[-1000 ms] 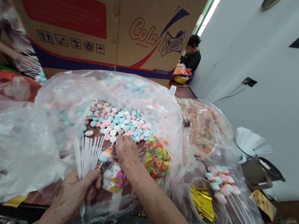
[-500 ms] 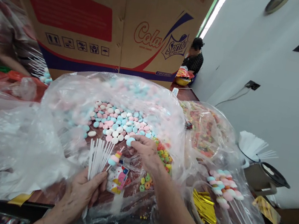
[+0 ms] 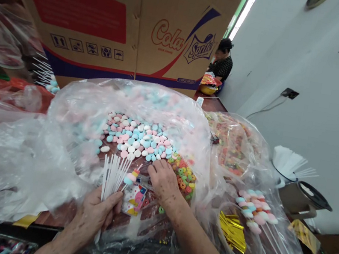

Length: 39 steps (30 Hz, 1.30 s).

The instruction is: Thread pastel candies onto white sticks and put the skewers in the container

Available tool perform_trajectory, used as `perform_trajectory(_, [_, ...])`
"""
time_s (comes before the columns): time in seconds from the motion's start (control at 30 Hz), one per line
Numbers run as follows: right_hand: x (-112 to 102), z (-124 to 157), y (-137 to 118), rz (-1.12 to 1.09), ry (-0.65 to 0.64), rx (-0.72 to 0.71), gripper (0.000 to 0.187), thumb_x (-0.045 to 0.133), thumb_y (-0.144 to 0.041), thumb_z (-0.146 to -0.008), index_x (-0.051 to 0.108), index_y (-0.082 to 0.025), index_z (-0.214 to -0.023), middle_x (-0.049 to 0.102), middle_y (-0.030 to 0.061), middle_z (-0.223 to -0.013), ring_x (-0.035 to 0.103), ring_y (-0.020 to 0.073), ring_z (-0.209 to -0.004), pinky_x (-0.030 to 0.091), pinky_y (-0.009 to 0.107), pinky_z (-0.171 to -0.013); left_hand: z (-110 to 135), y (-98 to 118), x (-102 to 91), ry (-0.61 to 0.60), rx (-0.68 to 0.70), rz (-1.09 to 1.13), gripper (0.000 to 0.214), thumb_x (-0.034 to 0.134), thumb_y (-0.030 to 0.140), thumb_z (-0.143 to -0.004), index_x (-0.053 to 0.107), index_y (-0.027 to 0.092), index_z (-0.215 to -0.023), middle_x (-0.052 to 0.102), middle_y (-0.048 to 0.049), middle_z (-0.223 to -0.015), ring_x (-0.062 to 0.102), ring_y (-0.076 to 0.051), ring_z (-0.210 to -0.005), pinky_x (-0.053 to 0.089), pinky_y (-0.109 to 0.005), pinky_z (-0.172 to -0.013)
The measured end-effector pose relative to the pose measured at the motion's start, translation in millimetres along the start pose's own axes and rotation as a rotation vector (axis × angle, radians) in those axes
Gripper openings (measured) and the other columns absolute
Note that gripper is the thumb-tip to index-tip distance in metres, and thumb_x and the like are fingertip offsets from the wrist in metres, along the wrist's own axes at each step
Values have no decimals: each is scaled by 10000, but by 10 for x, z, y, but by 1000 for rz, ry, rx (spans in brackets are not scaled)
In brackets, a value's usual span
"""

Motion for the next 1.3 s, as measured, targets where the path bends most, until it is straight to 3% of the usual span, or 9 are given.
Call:
perform_trajectory(0.1, [-39, 99, -124, -31, 16, -65, 193, 494, -58, -898, 653, -166, -900, 673, 122, -987, 564, 263, -929, 459, 385, -864, 12, 37, 17, 8, -16, -21, 264, 660, 467, -683, 562, 223, -654, 411, 99, -291, 341, -94, -253, 229, -200, -313])
perform_trajectory(0.2, [-156, 189, -97, -347, 6, -46, 178, 496, -84, -886, 639, -191, -889, 670, 69, -925, 583, 218, -883, 469, 336, -821, 27, 82, 26, 10, -26, -28, 279, 640, 490, -653, 564, 223, -673, 411, 99, -298, 340, -95, -259, 232, -201, -310])
perform_trajectory(0.37, [-231, 311, 428, -790, 132, 413, 136, 586, -285, -858, 645, -219, -962, 672, 6, -840, 616, 184, -756, 464, 298, -704, 56, 137, 20, 25, -32, -35, 281, 610, 497, -631, 548, 226, -675, 423, 96, -298, 338, -91, -266, 246, -201, -325])
perform_trajectory(0.47, [-203, 299, 530, -756, 145, 506, 133, 589, -307, -850, 632, -217, -938, 646, -3, -784, 599, 186, -722, 446, 303, -694, 71, 142, 29, 34, -53, -49, 298, 591, 508, -610, 549, 222, -680, 408, 99, -280, 330, -89, -263, 241, -196, -325])
perform_trajectory(0.73, [-113, 63, 70, -325, 34, 195, 133, 516, -102, -881, 613, -189, -910, 670, 78, -952, 599, 223, -903, 442, 320, -812, 69, 158, 51, 31, -58, -11, 277, 612, 481, -624, 548, 220, -695, 421, 104, -297, 327, -84, -263, 231, -195, -325])
perform_trajectory(0.9, [10, 62, -29, -176, -25, 148, 181, 513, -46, -857, 609, -188, -913, 685, 96, -963, 605, 239, -934, 453, 321, -812, 67, 156, 47, 14, -42, -23, 271, 626, 480, -643, 548, 224, -687, 419, 108, -292, 335, -87, -265, 250, -200, -328])
perform_trajectory(1.03, [-8, 56, 57, -275, 4, 217, 185, 510, -36, -801, 598, -186, -865, 681, 89, -926, 607, 232, -904, 460, 317, -805, 60, 144, 27, 29, -25, -43, 263, 602, 476, -654, 546, 221, -689, 421, 105, -286, 337, -86, -266, 257, -197, -328])
perform_trajectory(1.17, [-21, 97, 294, -534, 48, 411, 149, 525, -135, -808, 600, -204, -917, 649, 2, -795, 587, 175, -706, 455, 278, -690, 33, 65, 21, -4, -22, -42, 266, 621, 472, -694, 563, 214, -725, 432, 105, -298, 339, -89, -270, 253, -197, -317])
perform_trajectory(1.3, [-54, 106, 354, -572, 73, 350, 180, 517, -148, -769, 619, -205, -905, 669, 27, -872, 613, 199, -815, 455, 315, -780, 18, 18, 9, -29, 2, -59, 233, 622, 435, -758, 565, 210, -741, 442, 104, -310, 356, -83, -284, 270, -185, -330])
Point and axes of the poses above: each hand's wrist, its own z-axis away from the middle knuckle, its own x-axis out of the palm, y = z × x, the point moved 8 cm from there along -z, towards the middle knuckle
